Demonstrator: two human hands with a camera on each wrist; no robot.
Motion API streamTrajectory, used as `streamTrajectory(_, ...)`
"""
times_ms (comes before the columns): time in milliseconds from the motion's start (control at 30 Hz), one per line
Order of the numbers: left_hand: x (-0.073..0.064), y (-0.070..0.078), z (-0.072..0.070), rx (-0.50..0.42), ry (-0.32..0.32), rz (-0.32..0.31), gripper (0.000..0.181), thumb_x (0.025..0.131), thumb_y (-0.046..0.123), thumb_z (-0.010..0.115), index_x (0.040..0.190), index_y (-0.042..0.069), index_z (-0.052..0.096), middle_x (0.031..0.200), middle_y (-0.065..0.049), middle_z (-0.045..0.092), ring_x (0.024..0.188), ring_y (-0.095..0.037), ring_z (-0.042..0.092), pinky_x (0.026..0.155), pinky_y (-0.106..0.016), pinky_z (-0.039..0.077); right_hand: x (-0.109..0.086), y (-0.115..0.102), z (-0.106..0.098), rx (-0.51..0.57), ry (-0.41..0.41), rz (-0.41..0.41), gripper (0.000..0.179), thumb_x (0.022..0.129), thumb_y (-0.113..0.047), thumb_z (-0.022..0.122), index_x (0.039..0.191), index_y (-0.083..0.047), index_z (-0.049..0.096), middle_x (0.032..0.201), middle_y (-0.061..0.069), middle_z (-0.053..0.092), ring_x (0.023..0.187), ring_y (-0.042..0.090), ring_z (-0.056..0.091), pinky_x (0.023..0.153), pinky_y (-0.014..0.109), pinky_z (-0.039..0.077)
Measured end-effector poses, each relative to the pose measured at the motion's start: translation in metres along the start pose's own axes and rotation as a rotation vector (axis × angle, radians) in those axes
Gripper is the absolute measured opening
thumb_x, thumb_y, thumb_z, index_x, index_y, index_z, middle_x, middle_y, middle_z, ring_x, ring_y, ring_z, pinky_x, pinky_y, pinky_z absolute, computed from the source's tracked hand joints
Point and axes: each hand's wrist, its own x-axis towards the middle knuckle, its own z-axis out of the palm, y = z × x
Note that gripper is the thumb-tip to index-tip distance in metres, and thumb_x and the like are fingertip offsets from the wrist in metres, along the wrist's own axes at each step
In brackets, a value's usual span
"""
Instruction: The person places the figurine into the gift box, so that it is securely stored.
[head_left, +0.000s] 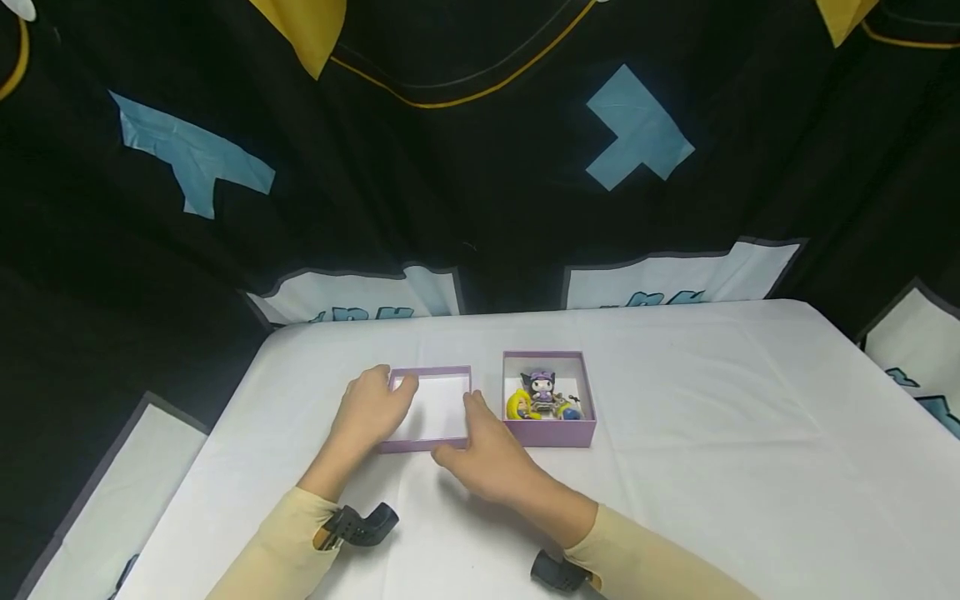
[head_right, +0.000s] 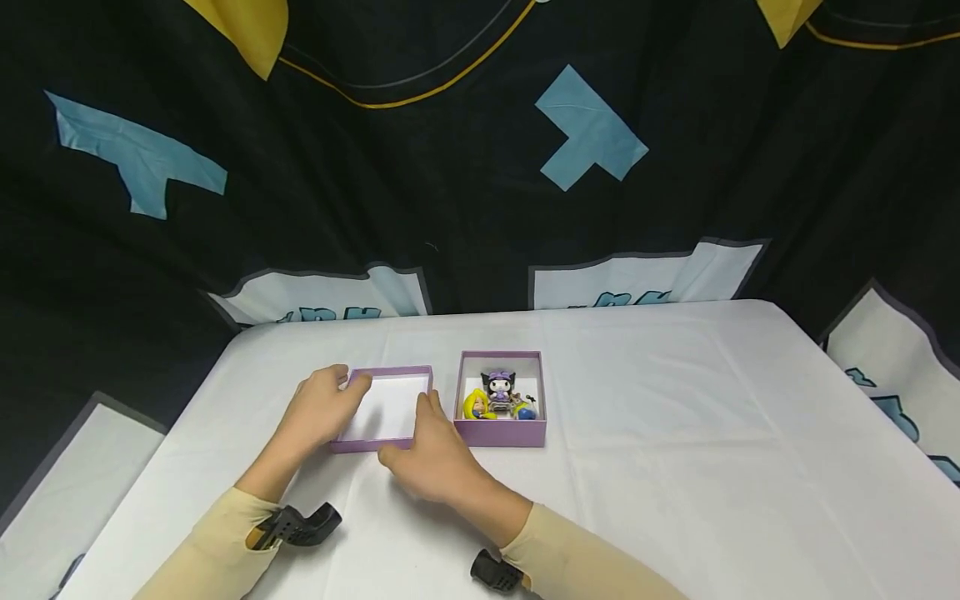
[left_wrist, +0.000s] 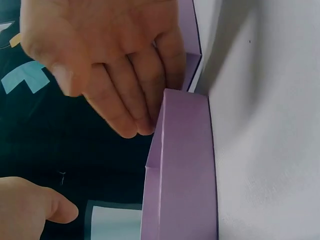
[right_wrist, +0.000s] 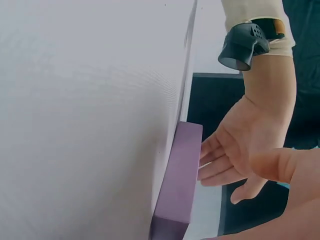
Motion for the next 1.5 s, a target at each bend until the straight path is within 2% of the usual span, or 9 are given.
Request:
streamTrajectory(133, -0.001, 0.000, 0.002, 0.027, -0.012, -0.012, 0.050, 0.095, 0.037, 0.047, 0.104, -0.010, 0.063, 0.095, -0.028, 0.064, 0.090, -0.040, 0.063, 0.074, -0.049, 0.054, 0.001, 0.003, 0.000, 0.044, -0.010, 0.034, 0.084, 0.086, -0.028, 0.064, 0.150, 0.008, 0.024, 0.156, 0.024, 0.023, 0.144, 0.030, 0.022, 0.117, 0.044, 0.021)
streamTrajectory(233, -0.003, 0.000, -0.002, 0.050, -0.036, -0.009, 0.044, 0.095, 0.039, 0.048, 0.083, -0.001, 0.060, 0.072, -0.013, 0.055, 0.067, -0.027, 0.054, 0.055, -0.038, 0.045, 0.001, 0.002, -0.001, 0.085, -0.017, 0.048, 0.083, 0.085, -0.028, 0.065, 0.150, 0.006, 0.026, 0.155, 0.021, 0.027, 0.143, 0.028, 0.026, 0.116, 0.045, 0.024)
streamTrajectory(433, -0.007, 0.008, -0.016, 0.041, 0.020, 0.014, 0.042, 0.095, 0.039, 0.048, 0.077, 0.002, 0.059, 0.067, -0.011, 0.052, 0.065, -0.025, 0.051, 0.053, -0.035, 0.041, 0.001, -0.005, -0.010, 0.124, 0.014, 0.044, 0.077, 0.086, -0.029, 0.065, 0.151, -0.002, 0.032, 0.152, 0.013, 0.038, 0.139, 0.024, 0.033, 0.114, 0.045, 0.028)
streamTrajectory(633, -0.014, 0.019, -0.022, -0.055, 0.082, 0.047, 0.051, 0.097, 0.039, 0.047, 0.116, -0.006, 0.063, 0.110, -0.024, 0.067, 0.097, -0.034, 0.063, 0.082, -0.052, 0.051, -0.002, -0.015, -0.031, 0.118, 0.090, 0.035, 0.070, 0.087, -0.028, 0.065, 0.149, -0.009, 0.039, 0.152, 0.007, 0.039, 0.139, 0.020, 0.034, 0.114, 0.040, 0.029)
streamTrajectory(800, -0.022, 0.034, -0.024, -0.297, 0.014, 0.068, 0.063, 0.101, 0.040, 0.042, 0.143, -0.006, 0.041, 0.142, -0.022, 0.048, 0.132, -0.035, 0.044, 0.108, -0.052, 0.037, -0.002, -0.017, -0.057, 0.110, 0.173, 0.015, 0.068, 0.087, -0.028, 0.065, 0.149, -0.011, 0.041, 0.152, 0.005, 0.039, 0.139, 0.019, 0.036, 0.113, 0.038, 0.031)
streamTrajectory(933, -0.029, 0.049, -0.025, -0.497, -0.062, 0.065, 0.068, 0.102, 0.039, 0.039, 0.152, -0.004, 0.021, 0.157, -0.018, 0.026, 0.144, -0.030, 0.024, 0.117, -0.047, 0.020, -0.003, -0.017, -0.076, 0.191, 0.209, -0.007, 0.063, 0.091, -0.024, 0.062, 0.148, -0.010, 0.040, 0.155, 0.004, 0.034, 0.140, 0.018, 0.033, 0.111, 0.034, 0.033)
streamTrajectory(1233, -0.038, 0.081, -0.012, -0.737, 0.003, 0.181, 0.072, 0.099, 0.026, 0.049, 0.156, 0.011, 0.008, 0.158, -0.010, 0.020, 0.143, -0.027, 0.025, 0.114, -0.048, 0.028, -0.008, -0.007, -0.110, 0.279, 0.277, -0.124, 0.048, 0.096, -0.017, 0.057, 0.141, -0.015, 0.044, 0.138, 0.004, 0.047, 0.131, 0.020, 0.048, 0.103, 0.036, 0.044)
streamTrajectory(1400, -0.036, 0.098, -0.003, -0.749, 0.098, 0.282, 0.065, 0.099, 0.021, 0.047, 0.156, 0.014, 0.016, 0.148, -0.005, 0.032, 0.136, -0.021, 0.034, 0.111, -0.046, 0.033, -0.013, 0.002, -0.127, 0.313, 0.313, -0.126, 0.050, 0.100, -0.023, 0.053, 0.148, -0.021, 0.039, 0.131, 0.008, 0.049, 0.124, 0.028, 0.053, 0.106, 0.046, 0.041)
streamTrajectory(1500, -0.034, 0.107, 0.005, -0.746, 0.141, 0.302, 0.058, 0.100, 0.022, 0.046, 0.155, 0.017, 0.026, 0.139, -0.002, 0.039, 0.129, -0.015, 0.039, 0.110, -0.043, 0.034, -0.016, 0.007, -0.135, 0.355, 0.343, -0.148, 0.048, 0.102, -0.024, 0.049, 0.148, -0.016, 0.039, 0.130, 0.013, 0.047, 0.122, 0.032, 0.054, 0.106, 0.043, 0.042)
